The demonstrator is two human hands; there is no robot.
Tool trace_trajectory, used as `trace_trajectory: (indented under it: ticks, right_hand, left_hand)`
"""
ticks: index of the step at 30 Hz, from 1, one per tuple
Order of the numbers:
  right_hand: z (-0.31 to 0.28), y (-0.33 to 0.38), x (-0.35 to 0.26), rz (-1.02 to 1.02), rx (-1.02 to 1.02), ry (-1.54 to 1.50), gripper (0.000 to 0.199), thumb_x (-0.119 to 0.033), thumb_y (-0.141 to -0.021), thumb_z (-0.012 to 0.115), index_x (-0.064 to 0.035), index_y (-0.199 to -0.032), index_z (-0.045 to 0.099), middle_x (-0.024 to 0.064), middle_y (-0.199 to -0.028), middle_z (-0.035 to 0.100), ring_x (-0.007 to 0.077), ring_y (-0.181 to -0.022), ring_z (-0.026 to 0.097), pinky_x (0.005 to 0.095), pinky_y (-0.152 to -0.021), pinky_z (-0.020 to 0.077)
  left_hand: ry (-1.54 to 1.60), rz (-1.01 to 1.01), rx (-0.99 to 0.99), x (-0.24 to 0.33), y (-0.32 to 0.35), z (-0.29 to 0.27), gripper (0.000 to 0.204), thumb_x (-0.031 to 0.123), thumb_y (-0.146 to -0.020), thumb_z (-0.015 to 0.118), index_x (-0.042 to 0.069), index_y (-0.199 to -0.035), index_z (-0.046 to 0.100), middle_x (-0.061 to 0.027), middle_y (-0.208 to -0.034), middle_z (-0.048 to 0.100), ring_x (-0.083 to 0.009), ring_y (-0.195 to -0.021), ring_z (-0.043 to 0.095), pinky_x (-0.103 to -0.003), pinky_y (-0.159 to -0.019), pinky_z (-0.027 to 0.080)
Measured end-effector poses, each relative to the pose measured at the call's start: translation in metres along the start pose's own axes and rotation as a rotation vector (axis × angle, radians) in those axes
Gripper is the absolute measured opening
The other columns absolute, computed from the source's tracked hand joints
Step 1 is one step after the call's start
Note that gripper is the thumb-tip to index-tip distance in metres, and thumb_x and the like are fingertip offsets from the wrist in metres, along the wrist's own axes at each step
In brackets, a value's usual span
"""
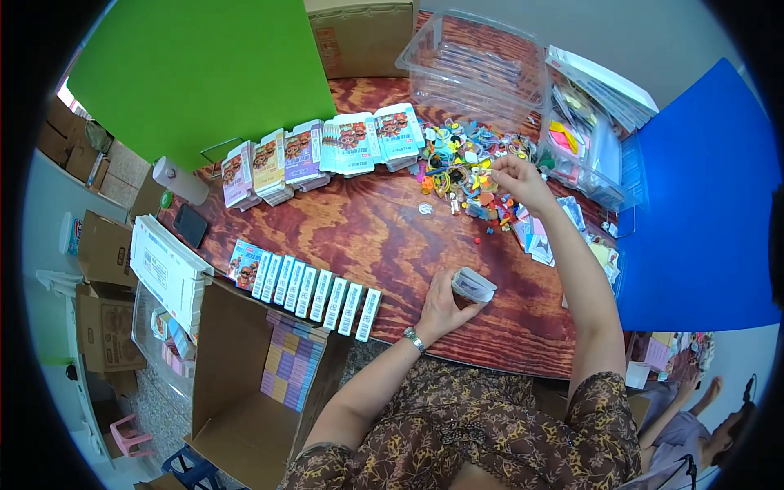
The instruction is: Sorting and packaging small colorful toy pieces into plastic bags at a workshop table.
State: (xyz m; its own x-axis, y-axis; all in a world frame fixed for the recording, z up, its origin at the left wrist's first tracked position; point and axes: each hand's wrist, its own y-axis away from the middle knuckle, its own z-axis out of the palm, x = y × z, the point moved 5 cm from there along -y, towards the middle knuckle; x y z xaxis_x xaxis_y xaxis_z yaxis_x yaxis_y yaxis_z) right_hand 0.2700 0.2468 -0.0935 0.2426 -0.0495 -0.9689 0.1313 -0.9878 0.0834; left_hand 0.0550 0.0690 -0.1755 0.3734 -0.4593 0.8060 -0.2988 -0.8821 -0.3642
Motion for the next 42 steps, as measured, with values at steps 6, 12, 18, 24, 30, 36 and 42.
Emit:
trace_trajectory:
  ticks: [6,12,18,24,30,36,42]
  right_hand:
    - [-0.002,0.016,0.0,0.019,-0.037,0.041,0.011,-0.011,-0.098,0.063,-0.0034,-0.106,0.063,-0.0003,-0.086,0.066,0.0077,-0.076,0.064,0.0248,-0.069,0.0513]
    - [0.021,-0.001,0.031,0.049,-0.221,0.291,0.014,-0.008,-0.094,0.065,-0.0027,-0.107,0.064,0.0007,-0.085,0.066,0.0084,-0.075,0.062,0.0267,-0.069,0.052]
    - [0.061,-0.016,0.029,-0.014,0.021,1.107,0.027,-0.021,-0.085,0.069,-0.0126,-0.11,0.071,0.0153,-0.089,0.073,0.0325,-0.088,0.072,0.0466,-0.076,0.0565]
    - [0.035,-0.004,0.01,-0.181,0.094,1.028,0.016,-0.019,-0.086,0.068,-0.0064,-0.094,0.073,0.0216,-0.092,0.068,0.0389,-0.091,0.068,0.0491,-0.078,0.054]
    - [0.008,0.036,-0.064,-0.222,-0.051,0.884,0.025,-0.025,-0.09,0.069,-0.0003,-0.089,0.066,0.0198,-0.083,0.067,0.0378,-0.078,0.065,0.0461,-0.071,0.0499]
    - [0.008,0.105,-0.111,-0.182,-0.14,0.684,0.02,-0.018,-0.092,0.069,-0.0004,-0.102,0.066,0.0151,-0.083,0.068,0.0221,-0.074,0.068,0.0368,-0.068,0.0508]
    - [0.031,0.14,-0.114,-0.171,-0.301,0.48,0.025,-0.019,-0.093,0.069,-0.0005,-0.109,0.069,0.0111,-0.089,0.073,0.0172,-0.08,0.069,0.0329,-0.073,0.0534]
  left_hand:
    - [0.006,-0.004,0.024,-0.001,0.0,0.0,0.082,0.03,-0.069,0.091,-0.002,-0.13,0.046,-0.0172,-0.111,0.057,-0.0326,-0.1,0.064,-0.041,-0.085,0.054]
    - [0.067,-0.071,-0.018,0.001,0.0,0.001,0.079,0.027,-0.071,0.089,0.0,-0.131,0.044,-0.0207,-0.114,0.057,-0.0376,-0.108,0.058,-0.046,-0.094,0.049]
    - [0.067,-0.073,-0.016,0.002,0.0,0.0,0.077,0.029,-0.072,0.088,0.001,-0.129,0.045,-0.0205,-0.114,0.057,-0.0377,-0.108,0.058,-0.045,-0.094,0.049]
    - [0.073,-0.03,0.016,0.005,-0.001,-0.001,0.077,0.03,-0.072,0.088,0.001,-0.128,0.045,-0.0198,-0.111,0.057,-0.0377,-0.107,0.058,-0.046,-0.093,0.049]
    - [0.071,-0.098,0.006,-0.003,-0.002,-0.001,0.079,0.028,-0.07,0.088,0.0,-0.13,0.045,-0.02,-0.11,0.058,-0.0363,-0.103,0.061,-0.045,-0.09,0.051]
    - [0.049,-0.163,0.02,0.005,-0.022,-0.004,0.072,0.024,-0.069,0.084,-0.002,-0.123,0.044,-0.0221,-0.11,0.06,-0.0361,-0.106,0.063,-0.045,-0.089,0.051]
    - [0.018,-0.24,-0.058,0.011,-0.021,0.002,0.071,0.018,-0.069,0.081,-0.002,-0.125,0.042,-0.0239,-0.113,0.058,-0.0377,-0.108,0.062,-0.045,-0.091,0.05]
